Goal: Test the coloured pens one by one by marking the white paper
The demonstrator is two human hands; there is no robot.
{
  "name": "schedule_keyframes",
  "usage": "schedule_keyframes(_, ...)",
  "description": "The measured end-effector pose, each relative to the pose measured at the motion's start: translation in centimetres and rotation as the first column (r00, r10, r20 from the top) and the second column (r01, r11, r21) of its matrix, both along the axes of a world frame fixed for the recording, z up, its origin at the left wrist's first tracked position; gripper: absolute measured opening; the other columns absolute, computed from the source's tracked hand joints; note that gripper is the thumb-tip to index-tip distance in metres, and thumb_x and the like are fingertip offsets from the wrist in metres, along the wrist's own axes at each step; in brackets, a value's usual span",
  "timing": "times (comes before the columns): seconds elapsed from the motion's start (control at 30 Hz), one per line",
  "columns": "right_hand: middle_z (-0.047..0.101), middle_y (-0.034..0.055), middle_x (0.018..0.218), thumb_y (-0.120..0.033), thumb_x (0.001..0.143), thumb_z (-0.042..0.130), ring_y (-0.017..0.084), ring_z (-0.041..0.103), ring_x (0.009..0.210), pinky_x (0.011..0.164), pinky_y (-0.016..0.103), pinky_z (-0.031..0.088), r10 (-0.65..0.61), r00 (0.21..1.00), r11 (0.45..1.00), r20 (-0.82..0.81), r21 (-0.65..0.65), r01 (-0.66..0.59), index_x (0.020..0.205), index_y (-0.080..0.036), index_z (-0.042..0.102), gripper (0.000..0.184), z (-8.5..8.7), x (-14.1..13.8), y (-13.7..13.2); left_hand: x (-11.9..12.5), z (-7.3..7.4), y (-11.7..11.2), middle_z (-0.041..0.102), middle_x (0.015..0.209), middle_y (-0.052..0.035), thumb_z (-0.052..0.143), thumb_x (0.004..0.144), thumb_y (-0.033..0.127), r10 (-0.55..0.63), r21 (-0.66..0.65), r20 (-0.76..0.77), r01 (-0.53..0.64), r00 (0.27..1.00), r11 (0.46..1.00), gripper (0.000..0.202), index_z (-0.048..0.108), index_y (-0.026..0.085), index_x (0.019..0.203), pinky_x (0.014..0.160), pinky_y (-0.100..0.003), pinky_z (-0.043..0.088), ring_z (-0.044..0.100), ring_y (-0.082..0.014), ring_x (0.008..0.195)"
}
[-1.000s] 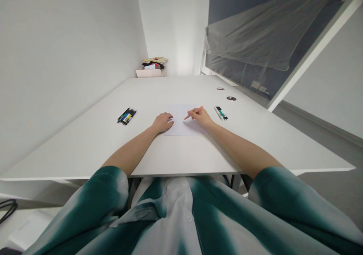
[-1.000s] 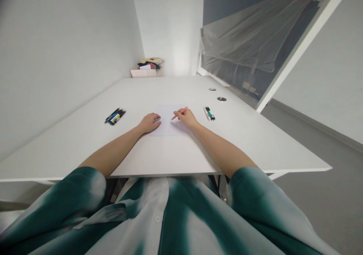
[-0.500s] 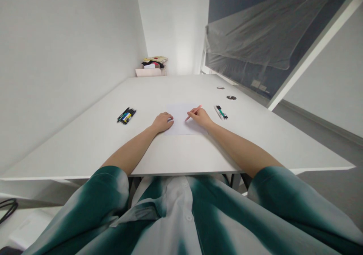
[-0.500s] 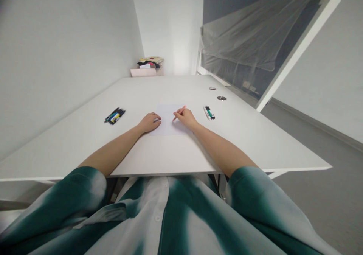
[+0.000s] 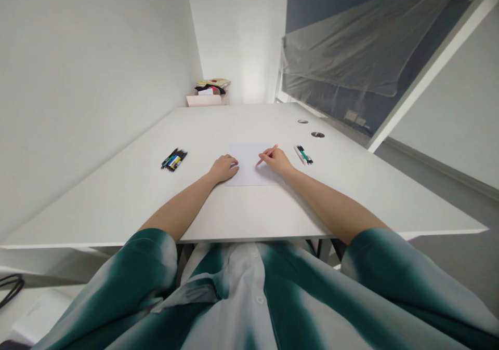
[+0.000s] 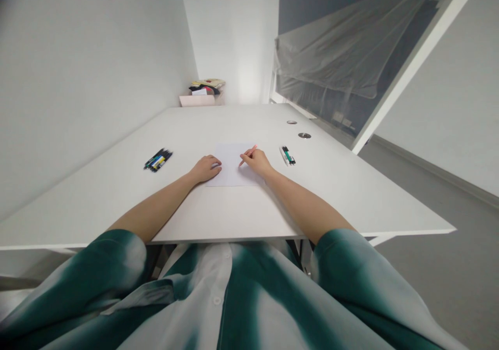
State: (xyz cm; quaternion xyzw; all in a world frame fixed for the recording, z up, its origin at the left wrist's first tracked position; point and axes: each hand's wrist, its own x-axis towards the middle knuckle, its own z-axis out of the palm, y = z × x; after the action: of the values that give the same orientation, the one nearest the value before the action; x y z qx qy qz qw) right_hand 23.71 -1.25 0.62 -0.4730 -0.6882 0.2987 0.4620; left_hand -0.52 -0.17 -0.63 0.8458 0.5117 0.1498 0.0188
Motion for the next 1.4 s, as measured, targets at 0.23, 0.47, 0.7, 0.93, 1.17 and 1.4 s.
schedule_keyframes(0.23,0.056,-0.0007,0.056,-0.049,0.079,0.066,0.012,0.045,0.055,0.055,0.026,0.034,0.003,0.962,1.000,-0.272,-0.007,-0.005,0.066,-0.020,0.058,0.033,0.0,0.6,0.7,-0.1,0.0,0.0,0.066,0.118,-0.0093,0.052,0.087,0.035,-0.011,0.018,0.001,0.011,1.000,1.000,0.031,0.070,0.021,0.108,0.102,-0.041,0.044,0.058,-0.0259,0.110)
schedule_keyframes(0.47,0.045,-0.0048,0.046,-0.049,0.080,0.066,0.010,0.041,0.045,0.049,0.025,0.032,0.182,0.858,0.925,-0.481,-0.213,-0.316,0.069,-0.021,0.058,0.032,-0.1,-0.2,0.5,1.3,1.4,-1.8,0.067,0.117,-0.0091,0.055,0.088,0.037,-0.077,0.147,0.113,0.060,0.991,0.987,0.031,0.069,0.020,0.110,0.104,-0.043,0.039,0.055,-0.0265,0.115)
schedule_keyframes(0.7,0.048,-0.0026,0.047,-0.047,0.082,0.063,0.012,0.044,0.047,0.052,0.025,0.036,0.172,0.805,0.843,-0.569,-0.337,-0.418,0.067,-0.020,0.061,0.031,1.0,-1.0,-0.7,2.7,1.6,-2.6,0.070,0.112,-0.0082,0.051,0.092,0.035,-0.194,0.137,0.120,0.177,0.974,0.975,0.027,0.070,0.021,0.105,0.101,-0.043,0.039,0.057,-0.0249,0.111)
schedule_keyframes(0.93,0.062,0.0071,0.061,-0.073,0.088,0.033,0.019,0.054,0.058,0.060,0.031,0.045,0.108,0.709,0.801,-0.697,-0.361,-0.477,0.085,-0.016,0.068,0.067,2.0,0.0,-1.4,2.3,1.6,-2.2,0.072,0.106,-0.0090,0.049,0.091,0.030,-0.138,0.125,0.146,0.121,0.980,0.985,0.027,0.072,0.019,0.099,0.099,-0.043,0.041,0.060,-0.0250,0.104)
schedule_keyframes(1.17,0.063,0.0057,0.065,-0.061,0.093,0.032,0.018,0.055,0.060,0.061,0.030,0.045,0.114,0.642,0.766,-0.758,-0.344,-0.543,0.087,-0.018,0.065,0.055,1.4,0.4,-0.6,1.9,0.8,-1.5,0.073,0.102,-0.0089,0.051,0.089,0.029,-0.141,0.182,0.155,0.112,0.978,0.977,0.024,0.072,0.018,0.094,0.096,-0.044,0.044,0.062,-0.0253,0.100)
schedule_keyframes(1.4,0.063,0.0056,0.066,-0.057,0.091,0.033,0.018,0.056,0.062,0.064,0.031,0.045,0.100,0.616,0.773,-0.781,-0.329,-0.542,0.089,-0.018,0.065,0.050,1.6,0.5,-0.8,2.1,0.8,-1.4,0.073,0.101,-0.0085,0.051,0.090,0.027,-0.142,0.208,0.157,0.108,0.977,0.972,0.023,0.071,0.018,0.095,0.095,-0.043,0.044,0.062,-0.0249,0.099)
